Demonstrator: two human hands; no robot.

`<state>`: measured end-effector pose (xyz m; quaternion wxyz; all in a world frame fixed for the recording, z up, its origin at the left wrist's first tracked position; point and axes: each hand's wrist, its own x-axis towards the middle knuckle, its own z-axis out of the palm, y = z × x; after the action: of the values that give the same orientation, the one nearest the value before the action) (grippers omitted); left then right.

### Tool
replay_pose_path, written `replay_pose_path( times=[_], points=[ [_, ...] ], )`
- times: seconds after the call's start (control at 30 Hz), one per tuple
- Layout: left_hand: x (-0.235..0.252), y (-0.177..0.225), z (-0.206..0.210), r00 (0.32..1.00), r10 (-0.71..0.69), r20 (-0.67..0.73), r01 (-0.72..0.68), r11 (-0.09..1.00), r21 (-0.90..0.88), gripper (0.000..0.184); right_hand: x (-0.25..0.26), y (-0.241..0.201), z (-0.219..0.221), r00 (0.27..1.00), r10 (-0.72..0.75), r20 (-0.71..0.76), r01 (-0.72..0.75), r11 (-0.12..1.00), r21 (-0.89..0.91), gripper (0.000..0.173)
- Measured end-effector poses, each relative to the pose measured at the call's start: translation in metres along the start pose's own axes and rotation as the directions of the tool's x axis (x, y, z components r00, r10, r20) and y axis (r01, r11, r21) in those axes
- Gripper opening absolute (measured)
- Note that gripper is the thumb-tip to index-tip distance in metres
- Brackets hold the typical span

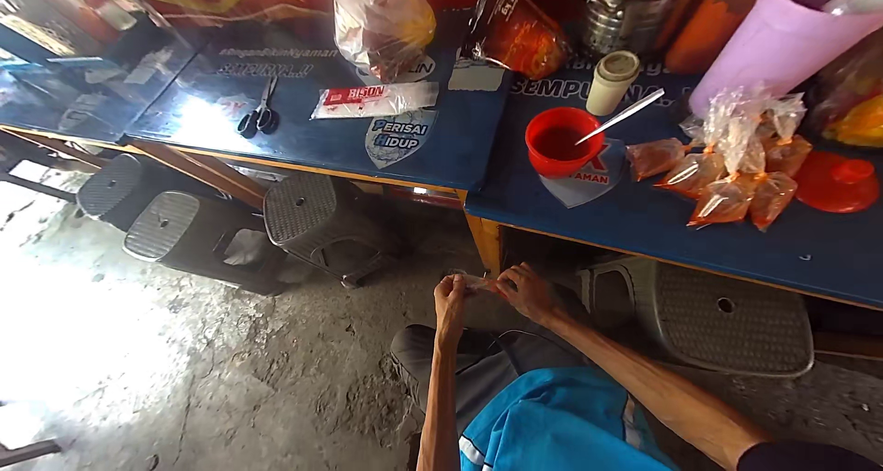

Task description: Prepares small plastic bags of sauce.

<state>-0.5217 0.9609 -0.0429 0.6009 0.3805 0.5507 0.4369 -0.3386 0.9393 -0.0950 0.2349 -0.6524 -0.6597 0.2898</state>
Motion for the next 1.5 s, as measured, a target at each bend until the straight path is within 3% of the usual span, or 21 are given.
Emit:
replay_pose_path(
  times=[0.07, 0.13, 0.17, 0.27, 0.37, 0.47, 0.53, 0.67, 0.8, 0.93, 1.03, 1.17, 1.27, 1.4, 1.5],
  points=[
    [-0.001, 0.005, 0.001, 0.999, 0.015, 0.049, -0.017, 0.999, 0.042, 0.022, 0.002, -0.008, -0.011, 0.997, -0.035, 0.072, 0.029, 0.996, 0.086, 0.038],
    [-0.001, 0.012, 0.002, 0.993, 0.005, 0.118, -0.015, 0.997, 0.078, 0.021, 0.006, -0.023, -0.024, 0.978, -0.156, 0.141, 0.129, 0.975, 0.181, 0.065],
    [-0.001, 0.015, 0.003, 0.990, -0.005, 0.143, -0.009, 0.995, 0.099, 0.021, 0.008, -0.032, -0.030, 0.963, -0.210, 0.170, 0.177, 0.966, 0.189, 0.071],
    [0.001, 0.024, 0.003, 0.983, 0.021, 0.180, -0.056, 0.979, 0.195, 0.020, 0.018, -0.060, -0.048, 0.937, -0.231, 0.261, 0.211, 0.972, 0.104, 0.062],
    [-0.001, 0.028, -0.009, 0.955, 0.176, 0.238, -0.229, 0.948, 0.219, 0.016, 0.026, -0.075, -0.057, 0.942, -0.209, 0.264, 0.191, 0.977, 0.093, 0.048],
    [0.000, 0.016, -0.027, 0.880, 0.255, 0.401, -0.362, 0.907, 0.216, 0.043, 0.030, -0.087, -0.067, 0.939, -0.190, 0.286, 0.159, 0.979, 0.129, 0.046],
    [-0.003, 0.007, -0.026, 0.857, 0.276, 0.435, -0.415, 0.870, 0.267, 0.052, 0.034, -0.095, -0.073, 0.932, -0.179, 0.316, 0.137, 0.979, 0.149, 0.045],
    [0.000, -0.010, -0.011, 0.832, 0.447, 0.330, -0.551, 0.742, 0.382, 0.026, 0.037, -0.108, -0.086, 0.925, -0.179, 0.334, 0.161, 0.983, 0.083, 0.042],
    [0.003, -0.005, -0.011, 0.792, 0.536, 0.292, -0.609, 0.660, 0.440, 0.025, 0.038, -0.117, -0.100, 0.945, -0.183, 0.272, 0.187, 0.982, 0.010, 0.042],
    [0.003, -0.001, -0.017, 0.792, 0.551, 0.263, -0.602, 0.632, 0.487, 0.026, 0.036, -0.112, -0.095, 0.966, -0.197, 0.169, 0.190, 0.980, 0.058, 0.040],
    [-0.001, 0.000, -0.018, 0.781, 0.576, 0.241, -0.609, 0.619, 0.495, 0.023, 0.041, -0.111, -0.091, 0.939, -0.179, 0.293, 0.161, 0.983, 0.085, 0.054],
    [-0.005, 0.005, -0.017, 0.761, 0.611, 0.218, -0.621, 0.590, 0.516, 0.023, 0.045, -0.109, -0.088, 0.934, -0.180, 0.309, 0.121, 0.972, 0.200, 0.041],
    [-0.007, 0.008, -0.020, 0.764, 0.604, 0.228, -0.628, 0.613, 0.480, 0.026, 0.046, -0.106, -0.088, 0.947, -0.161, 0.279, 0.059, 0.938, 0.342, 0.038],
    [-0.013, 0.014, -0.021, 0.824, 0.485, 0.293, -0.556, 0.792, 0.252, 0.028, 0.044, -0.104, -0.087, 0.955, -0.167, 0.245, 0.043, 0.896, 0.441, 0.033],
    [-0.016, 0.015, -0.016, 0.825, 0.444, 0.349, -0.499, 0.863, 0.082, 0.022, 0.040, -0.105, -0.086, 0.952, -0.182, 0.246, 0.055, 0.893, 0.447, 0.032]
  ],
)
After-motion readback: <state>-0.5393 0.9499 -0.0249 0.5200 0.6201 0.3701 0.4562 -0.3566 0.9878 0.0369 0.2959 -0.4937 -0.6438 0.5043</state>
